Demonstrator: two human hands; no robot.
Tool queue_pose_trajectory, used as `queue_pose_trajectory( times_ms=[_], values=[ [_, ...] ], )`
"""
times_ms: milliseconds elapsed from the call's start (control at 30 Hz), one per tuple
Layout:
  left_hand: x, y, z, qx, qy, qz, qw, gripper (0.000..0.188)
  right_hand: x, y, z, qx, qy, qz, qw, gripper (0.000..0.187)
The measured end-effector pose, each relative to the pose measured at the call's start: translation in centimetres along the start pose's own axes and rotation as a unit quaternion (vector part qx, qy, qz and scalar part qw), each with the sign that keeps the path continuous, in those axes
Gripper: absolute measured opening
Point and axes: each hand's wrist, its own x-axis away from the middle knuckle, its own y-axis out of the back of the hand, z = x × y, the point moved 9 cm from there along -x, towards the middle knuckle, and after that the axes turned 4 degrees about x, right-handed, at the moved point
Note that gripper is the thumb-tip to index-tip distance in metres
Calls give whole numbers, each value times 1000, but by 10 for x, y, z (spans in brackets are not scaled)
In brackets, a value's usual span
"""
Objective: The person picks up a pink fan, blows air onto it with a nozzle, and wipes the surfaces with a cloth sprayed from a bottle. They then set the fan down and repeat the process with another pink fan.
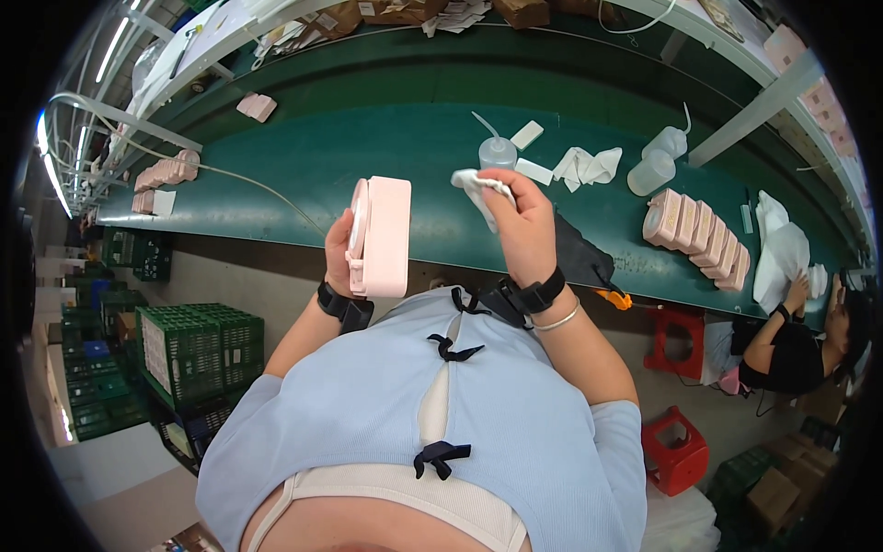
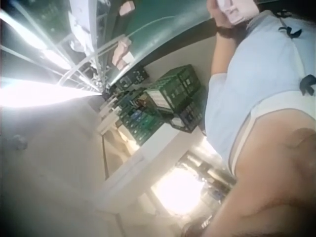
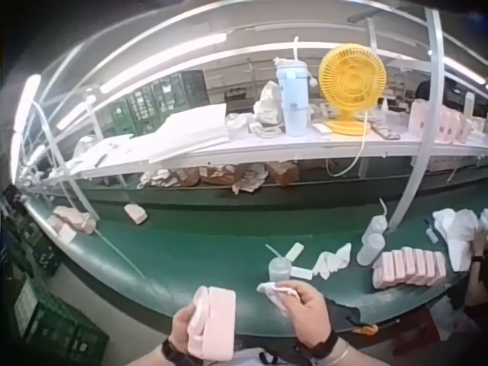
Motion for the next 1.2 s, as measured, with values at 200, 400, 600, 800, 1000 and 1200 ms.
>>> queue_pose_trajectory(
  times_ms=[200,400,600,800,1000,1200],
  values=[
    [-7,-4,17,51,8,24,998,56,19,-89,70,161,286,179,928,42],
    [-11,19,23,145,27,-10,989,49,57,-121,64,320,405,279,810,43],
    [-23,50,27,195,19,-105,975,46,55,-80,17,295,416,250,823,42],
    [-30,44,46,240,60,-183,951,46,24,25,-51,105,-53,23,993,51],
    [-48,53,99,80,149,-303,938,46,60,4,-20,568,172,124,795,52],
    [-86,19,167,31,238,-239,941,43,85,101,-39,536,75,-74,838,50]
  ],
)
